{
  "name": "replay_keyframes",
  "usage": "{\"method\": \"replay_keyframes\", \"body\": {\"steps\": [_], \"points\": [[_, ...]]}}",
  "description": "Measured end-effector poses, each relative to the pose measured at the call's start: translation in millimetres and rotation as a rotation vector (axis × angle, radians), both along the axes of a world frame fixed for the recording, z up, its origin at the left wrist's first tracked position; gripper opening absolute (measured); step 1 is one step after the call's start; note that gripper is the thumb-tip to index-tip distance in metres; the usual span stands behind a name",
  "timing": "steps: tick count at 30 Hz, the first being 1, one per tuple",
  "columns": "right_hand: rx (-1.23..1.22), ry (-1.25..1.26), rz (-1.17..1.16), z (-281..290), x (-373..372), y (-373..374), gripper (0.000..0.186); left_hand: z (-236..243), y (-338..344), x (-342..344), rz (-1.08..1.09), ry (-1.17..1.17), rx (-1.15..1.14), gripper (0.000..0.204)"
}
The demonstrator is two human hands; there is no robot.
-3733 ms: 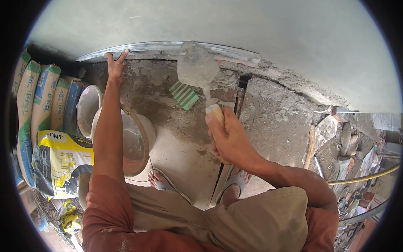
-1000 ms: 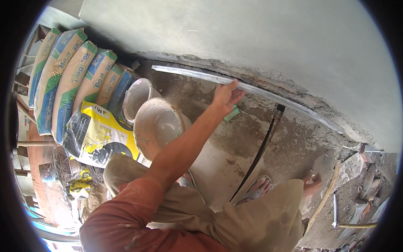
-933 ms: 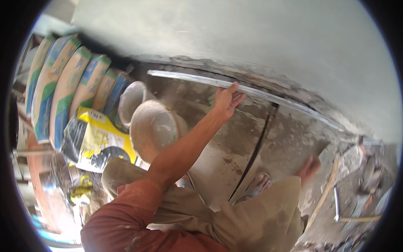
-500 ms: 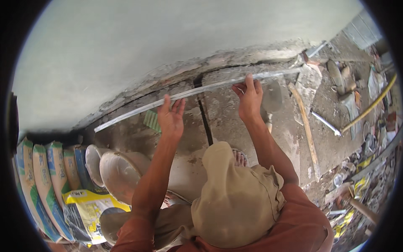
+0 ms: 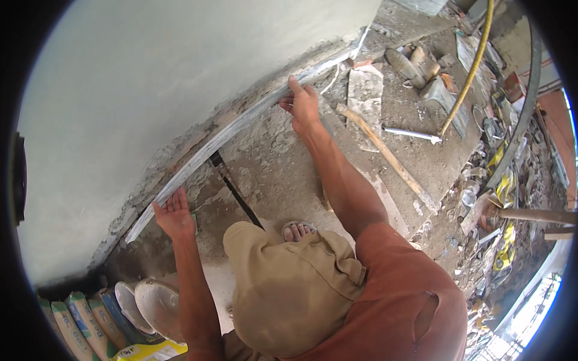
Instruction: The person positions a metal straightedge along the base of a wall, then applies and smooths plaster along the edge using a trowel.
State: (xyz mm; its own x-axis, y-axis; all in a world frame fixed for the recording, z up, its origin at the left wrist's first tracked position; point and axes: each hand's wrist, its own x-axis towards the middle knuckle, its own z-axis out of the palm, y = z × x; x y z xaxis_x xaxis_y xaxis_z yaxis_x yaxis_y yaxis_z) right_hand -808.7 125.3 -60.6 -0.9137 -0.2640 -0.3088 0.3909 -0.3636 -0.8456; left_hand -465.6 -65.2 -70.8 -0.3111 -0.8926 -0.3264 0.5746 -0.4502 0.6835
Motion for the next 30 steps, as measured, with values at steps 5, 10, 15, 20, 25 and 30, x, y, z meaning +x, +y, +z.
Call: {"method": "replay_keyframes", "body": {"steps": [5,10,15,20,25,30], "points": [[0.056,0.018,-0.117,10,-39,3,0.039,13,0,-9,0.005,-0.03,-0.04,0.053],[0.068,0.057,-0.149,14,-89,25,0.037,12,8,-27,-0.075,0.019,0.001,0.05],[0.095,0.061,-0.14,24,-96,22,0.028,18,8,-33,-0.135,0.026,-0.013,0.048],[0.116,0.065,-0.12,20,-110,30,0.03,17,10,-43,-0.166,0.033,-0.006,0.047],[0.107,0.069,-0.093,17,-114,29,0.032,14,5,-46,-0.139,0.021,0.013,0.051],[0.109,0.079,-0.072,16,-116,28,0.033,12,3,-47,-0.163,0.047,0.015,0.05]]}}
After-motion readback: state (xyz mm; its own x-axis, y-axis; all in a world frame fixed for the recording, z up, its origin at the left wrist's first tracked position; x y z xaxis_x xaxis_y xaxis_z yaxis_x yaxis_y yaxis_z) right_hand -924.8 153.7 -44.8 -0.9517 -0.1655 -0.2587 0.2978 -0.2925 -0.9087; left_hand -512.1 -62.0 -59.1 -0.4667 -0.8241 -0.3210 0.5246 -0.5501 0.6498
